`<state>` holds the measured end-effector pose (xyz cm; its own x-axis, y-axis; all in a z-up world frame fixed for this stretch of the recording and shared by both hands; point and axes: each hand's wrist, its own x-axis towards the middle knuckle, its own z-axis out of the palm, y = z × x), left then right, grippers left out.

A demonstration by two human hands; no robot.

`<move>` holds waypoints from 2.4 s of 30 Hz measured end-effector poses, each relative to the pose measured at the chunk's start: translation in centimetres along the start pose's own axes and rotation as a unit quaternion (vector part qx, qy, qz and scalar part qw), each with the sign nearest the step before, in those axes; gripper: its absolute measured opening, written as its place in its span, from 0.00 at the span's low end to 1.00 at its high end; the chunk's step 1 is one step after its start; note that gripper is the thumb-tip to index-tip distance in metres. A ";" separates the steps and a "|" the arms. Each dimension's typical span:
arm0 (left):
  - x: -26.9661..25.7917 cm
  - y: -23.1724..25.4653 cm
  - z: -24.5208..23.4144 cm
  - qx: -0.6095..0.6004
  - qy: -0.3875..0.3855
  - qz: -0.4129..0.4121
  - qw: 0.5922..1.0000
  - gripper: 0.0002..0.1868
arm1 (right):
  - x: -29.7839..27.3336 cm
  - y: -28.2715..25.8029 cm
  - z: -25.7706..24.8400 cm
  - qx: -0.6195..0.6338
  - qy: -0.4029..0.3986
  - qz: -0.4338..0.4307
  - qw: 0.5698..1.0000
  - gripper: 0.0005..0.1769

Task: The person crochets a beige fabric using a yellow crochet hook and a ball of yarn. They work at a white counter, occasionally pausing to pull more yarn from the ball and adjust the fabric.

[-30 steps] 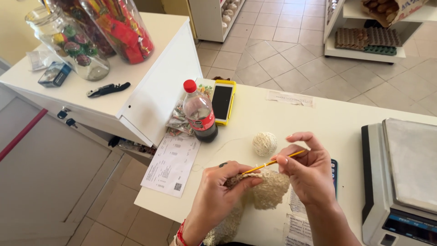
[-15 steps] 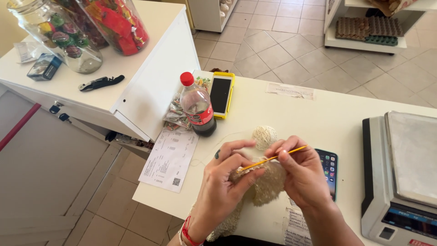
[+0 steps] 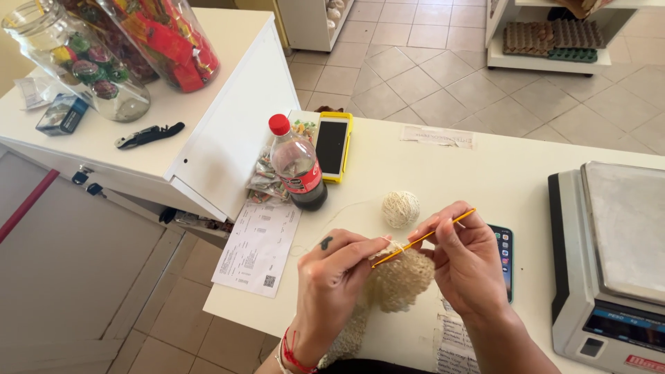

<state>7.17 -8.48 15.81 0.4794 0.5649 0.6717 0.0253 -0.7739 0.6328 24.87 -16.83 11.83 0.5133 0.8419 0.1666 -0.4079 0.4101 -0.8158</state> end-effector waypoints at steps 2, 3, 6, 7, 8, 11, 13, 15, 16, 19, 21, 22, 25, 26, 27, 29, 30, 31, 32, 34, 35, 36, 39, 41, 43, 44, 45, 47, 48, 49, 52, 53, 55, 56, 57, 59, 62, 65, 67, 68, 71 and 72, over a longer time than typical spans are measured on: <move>0.1 0.2 0.3 0.006 0.014 0.019 1.000 0.13 | 0.0 -0.2 0.1 0.005 0.009 0.004 1.000 0.12; 0.1 0.3 0.5 0.012 0.028 0.034 0.999 0.13 | 0.0 -0.2 0.1 0.010 0.018 0.011 1.000 0.12; 0.2 0.7 0.9 0.012 0.022 0.054 0.998 0.14 | -0.1 -0.1 0.5 0.006 0.049 0.013 0.999 0.13; 0.1 0.7 1.0 0.012 0.022 0.055 0.998 0.14 | -0.2 0.0 0.4 0.007 0.049 0.012 0.999 0.13; 0.1 0.8 1.1 0.005 0.027 0.056 0.998 0.17 | -0.2 0.1 0.3 0.018 0.047 0.025 0.998 0.09; -0.1 0.6 1.2 -0.003 0.035 0.049 0.998 0.21 | -0.6 -0.1 0.5 0.019 0.020 0.038 0.999 0.05; -0.2 0.6 1.1 -0.004 0.039 0.042 0.998 0.20 | -0.7 -0.5 0.8 0.008 -0.006 0.038 0.999 0.04; -0.1 0.8 0.9 0.005 0.039 0.033 0.999 0.17 | -0.7 -0.9 1.3 0.045 -0.066 0.036 0.996 0.03; 0.0 0.9 0.7 0.006 0.039 0.033 0.999 0.17 | -0.7 -0.9 1.1 0.045 -0.066 0.036 0.996 0.03; 0.1 0.9 0.5 0.005 0.025 0.015 1.000 0.14 | -0.6 -1.2 0.7 0.023 -0.089 0.060 0.994 0.04; -0.1 0.4 0.6 0.046 0.041 0.040 0.997 0.14 | -0.3 -1.5 0.7 -0.003 -0.144 0.035 0.989 0.06; -0.1 0.4 0.5 0.047 0.041 0.041 0.997 0.14 | -0.2 -1.4 0.5 -0.003 -0.145 0.035 0.989 0.06; -0.1 0.5 0.4 0.042 0.027 0.044 0.998 0.15 | 0.0 -1.3 0.0 -0.001 -0.149 0.015 0.989 0.04; -0.1 0.6 0.3 0.036 0.021 0.032 0.999 0.12 | 0.1 -1.1 -0.2 -0.012 -0.140 -0.001 0.990 0.03; -0.1 0.6 0.2 0.031 0.017 0.020 0.999 0.09 | 0.2 -1.0 -0.3 -0.023 -0.131 -0.017 0.991 0.02; 0.1 0.7 0.2 0.029 0.009 0.006 1.000 0.08 | 0.3 -0.8 -0.5 -0.024 -0.123 -0.026 0.992 0.03; 0.2 0.7 0.2 0.026 0.000 -0.007 1.000 0.08 | 0.4 -0.6 -0.6 -0.025 -0.113 -0.037 0.993 0.03; 0.4 0.6 0.0 0.025 -0.001 -0.008 1.000 0.08 | 0.5 -0.4 -0.7 -0.025 -0.112 -0.036 0.993 0.03; 0.6 0.5 -0.2 0.018 -0.039 -0.016 0.999 0.08 | 0.7 -0.1 -0.8 -0.032 -0.097 -0.042 0.994 0.04; 0.9 0.0 -0.5 0.010 -0.077 -0.025 0.997 0.08 | 1.1 0.3 -0.9 -0.039 -0.081 -0.046 0.995 0.06; 1.1 -0.2 -0.7 -0.017 -0.123 -0.047 0.991 0.09 | 1.3 0.5 -0.9 -0.051 -0.065 -0.034 0.996 0.06; 1.2 -0.5 -0.9 -0.045 -0.169 -0.069 0.982 0.10 | 1.4 0.7 -0.9 -0.064 -0.049 -0.022 0.997 0.05; 1.8 0.0 -1.2 -0.114 -0.198 -0.220 0.948 0.11 | 1.8 1.1 -0.9 -0.075 -0.036 0.004 0.997 0.02; 1.5 -0.5 -1.1 -0.135 -0.192 -0.229 0.945 0.09 | 1.7 1.0 -0.7 -0.071 -0.038 -0.011 0.997 0.01; 1.2 -0.7 -0.9 -0.157 -0.188 -0.239 0.940 0.08 | 1.4 0.7 -0.2 -0.067 -0.038 -0.025 0.997 0.03; 1.2 -0.6 -0.9 -0.171 -0.183 -0.241 0.938 0.08 | 1.2 0.5 0.2 -0.075 -0.019 -0.042 0.996 0.05; 1.2 -0.6 -0.9 -0.184 -0.177 -0.243 0.936 0.10 | 1.0 0.3 0.6 -0.082 0.000 -0.059 0.995 0.08; 0.9 -0.6 -0.6 -0.184 -0.167 -0.230 0.941 0.10 | 0.8 0.1 0.9 -0.106 0.007 -0.090 0.990 0.09; 0.8 -0.6 -0.5 -0.184 -0.157 -0.216 0.946 0.10 | 0.7 0.1 1.0 -0.130 0.015 -0.122 0.984 0.10; 0.8 -0.5 -0.5 -0.184 -0.158 -0.217 0.945 0.10 | 0.5 -0.1 1.1 -0.131 0.016 -0.121 0.984 0.10; 0.8 -0.1 -0.4 -0.168 -0.144 -0.196 0.955 0.10 | 0.2 -0.4 1.3 -0.159 0.028 -0.152 0.975 0.09; 0.7 -0.1 -0.3 -0.157 -0.143 -0.189 0.959 0.10 | 0.2 -0.3 1.2 -0.148 0.015 -0.200 0.968 0.09; 0.6 -0.1 -0.3 -0.147 -0.141 -0.183 0.962 0.09 | 0.1 -0.2 1.1 -0.137 0.002 -0.248 0.959 0.10; 0.6 -0.1 -0.2 -0.138 -0.140 -0.174 0.965 0.09 | 0.0 -0.2 1.1 -0.148 0.004 -0.266 0.952 0.09; 0.6 0.0 -0.2 -0.129 -0.139 -0.165 0.968 0.09 | -0.2 -0.3 1.1 -0.160 0.006 -0.285 0.945 0.09; 0.6 0.2 -0.2 -0.124 -0.137 -0.156 0.970 0.09 | -0.4 -0.7 1.7 -0.190 0.007 -0.304 0.934 0.09; 0.5 0.3 -0.1 -0.105 -0.127 -0.129 0.978 0.09 | -0.6 -0.8 2.3 -0.243 0.015 -0.354 0.903 0.08; 0.4 0.2 0.2 -0.077 -0.108 -0.087 0.987 0.09 | -0.6 -0.4 2.4 -0.278 0.022 -0.411 0.868 0.08; 0.3 0.1 0.4 -0.061 -0.098 -0.064 0.991 0.09 | -0.7 -0.1 2.0 -0.291 0.024 -0.435 0.852 0.09; 0.2 0.0 0.5 -0.029 -0.083 -0.030 0.996 0.09 | -0.7 0.0 1.7 -0.327 0.002 -0.463 0.824 0.05; 0.4 0.3 0.7 0.018 -0.058 0.016 0.998 0.07 | -0.9 -0.3 1.6 -0.398 -0.038 -0.516 0.757 0.02; 0.6 0.5 0.7 0.032 -0.049 0.029 0.998 0.06 | -0.9 -0.4 1.8 -0.432 -0.056 -0.542 0.719 0.01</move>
<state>8.10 -8.73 16.19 0.5648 0.4902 0.6639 0.0489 -0.8230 0.5660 23.26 -17.16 13.00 0.0929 0.2354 0.9675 0.8312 0.5166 -0.2055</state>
